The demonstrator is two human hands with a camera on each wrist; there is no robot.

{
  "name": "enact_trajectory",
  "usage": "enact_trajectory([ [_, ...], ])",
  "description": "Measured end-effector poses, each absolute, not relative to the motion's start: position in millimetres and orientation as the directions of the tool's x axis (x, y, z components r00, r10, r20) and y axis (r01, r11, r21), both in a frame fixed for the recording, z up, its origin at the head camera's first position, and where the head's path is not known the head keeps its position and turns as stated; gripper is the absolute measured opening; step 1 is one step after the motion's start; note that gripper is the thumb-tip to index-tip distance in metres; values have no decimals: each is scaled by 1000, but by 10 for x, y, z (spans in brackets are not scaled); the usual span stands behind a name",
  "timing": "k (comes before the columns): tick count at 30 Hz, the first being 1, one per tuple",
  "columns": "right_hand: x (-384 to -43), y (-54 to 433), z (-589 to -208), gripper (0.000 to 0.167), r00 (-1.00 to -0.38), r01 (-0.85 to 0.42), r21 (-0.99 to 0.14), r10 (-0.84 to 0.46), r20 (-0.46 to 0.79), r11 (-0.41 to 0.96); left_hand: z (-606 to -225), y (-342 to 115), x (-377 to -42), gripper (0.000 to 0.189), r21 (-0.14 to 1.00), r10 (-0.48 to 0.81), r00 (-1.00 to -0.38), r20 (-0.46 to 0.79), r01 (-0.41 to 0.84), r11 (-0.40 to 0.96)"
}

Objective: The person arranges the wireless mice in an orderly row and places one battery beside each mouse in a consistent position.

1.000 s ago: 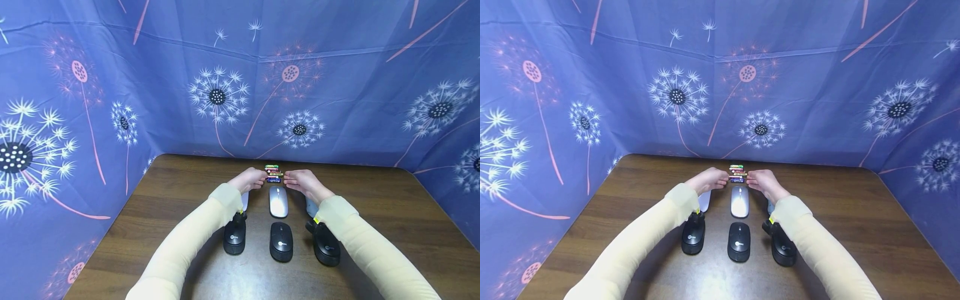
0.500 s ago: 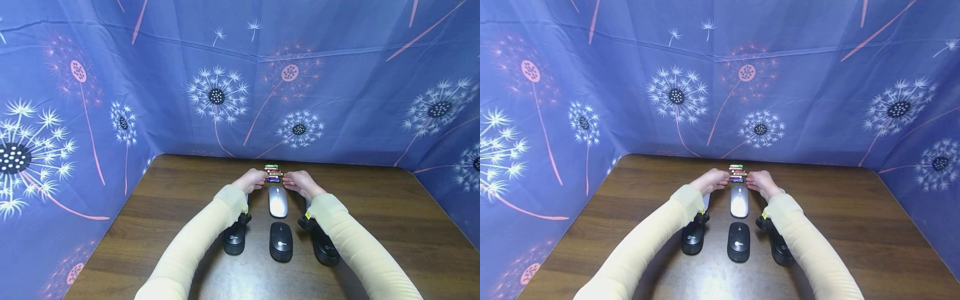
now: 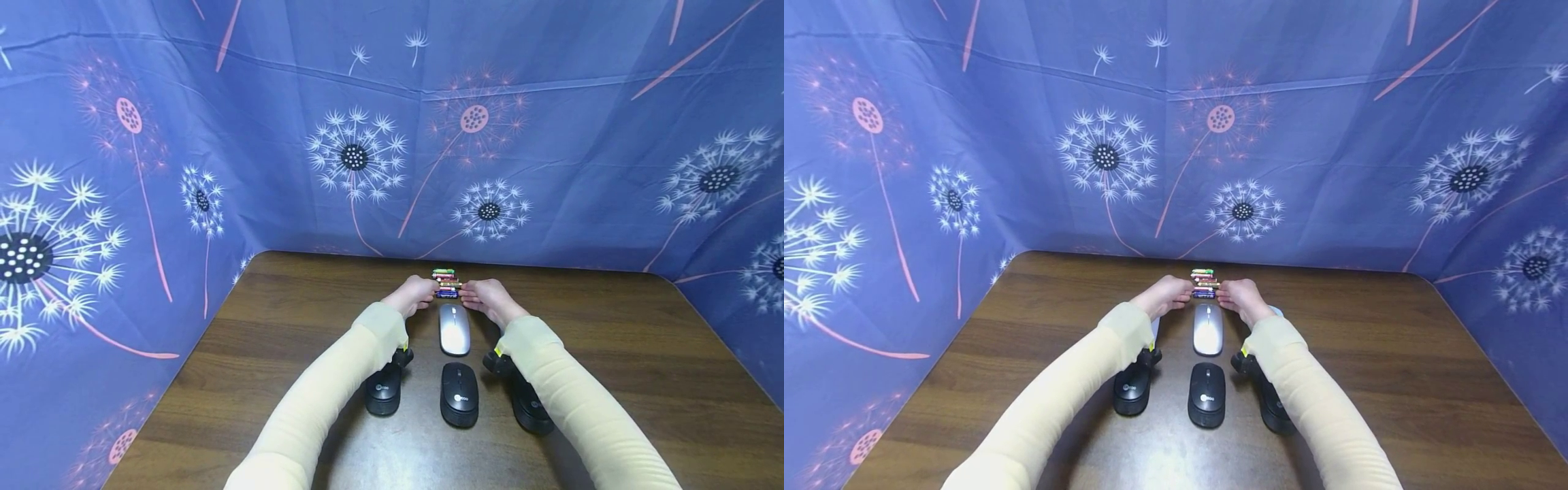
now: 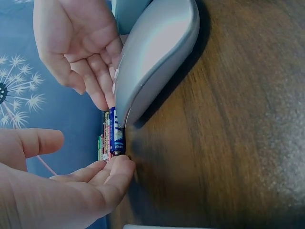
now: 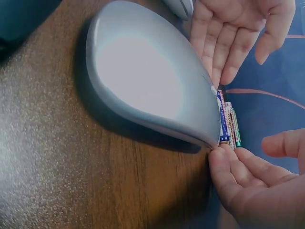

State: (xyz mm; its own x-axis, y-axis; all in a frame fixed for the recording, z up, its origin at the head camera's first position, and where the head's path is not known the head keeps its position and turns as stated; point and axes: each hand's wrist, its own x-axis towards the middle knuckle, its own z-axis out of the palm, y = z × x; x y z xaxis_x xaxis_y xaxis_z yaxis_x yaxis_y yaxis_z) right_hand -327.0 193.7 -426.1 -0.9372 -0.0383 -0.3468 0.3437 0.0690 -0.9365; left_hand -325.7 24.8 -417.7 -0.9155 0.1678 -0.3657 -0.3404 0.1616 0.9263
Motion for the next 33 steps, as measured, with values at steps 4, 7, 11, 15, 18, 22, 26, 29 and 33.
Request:
enact_trajectory([
  [4, -3259, 1935, -4258, 39, -936, 347, -935, -31, -350, 78, -4185, 264, -3249, 35, 928, 160, -919, -360, -335, 165],
  [7, -3253, 1932, -4254, 39, -934, 354, -932, -27, -357, 80, -4190, 272, -3247, 35, 928, 152, -922, -357, -332, 169],
  [11, -3250, 1923, -4249, 39, -932, 357, -930, -24, -360, 82, -4196, 277, -3258, 35, 929, 152, -921, -359, -336, 156],
  [15, -3256, 1917, -4252, 40, -930, 364, -927, -19, -367, 91, -4204, 281, -3263, 36, 929, 156, -918, -366, -348, 129],
  [18, -3259, 1913, -4251, 39, -928, 371, -924, -6, -373, 93, -4193, 282, -3256, 36, 929, 160, -916, -367, -356, 97],
  [22, -3258, 1916, -4250, 39, -927, 374, -923, 0, -375, 96, -4174, 283, -3253, 37, 928, 167, -913, -372, -369, 53],
  [26, -3257, 1919, -4252, 40, -927, 373, -923, -6, -375, 94, -4171, 287, -3262, 35, 923, 164, -910, -382, -383, 23],
  [29, -3248, 1913, -4245, 40, -926, 376, -923, -13, -378, 88, -4182, 292, -3263, 36, 920, 152, -909, -388, -392, 2],
  [33, -3227, 1908, -4216, 41, -926, 372, -924, -25, -376, 88, -4378, 321, -3405, 39, 922, 130, -915, -382, -387, -7],
])
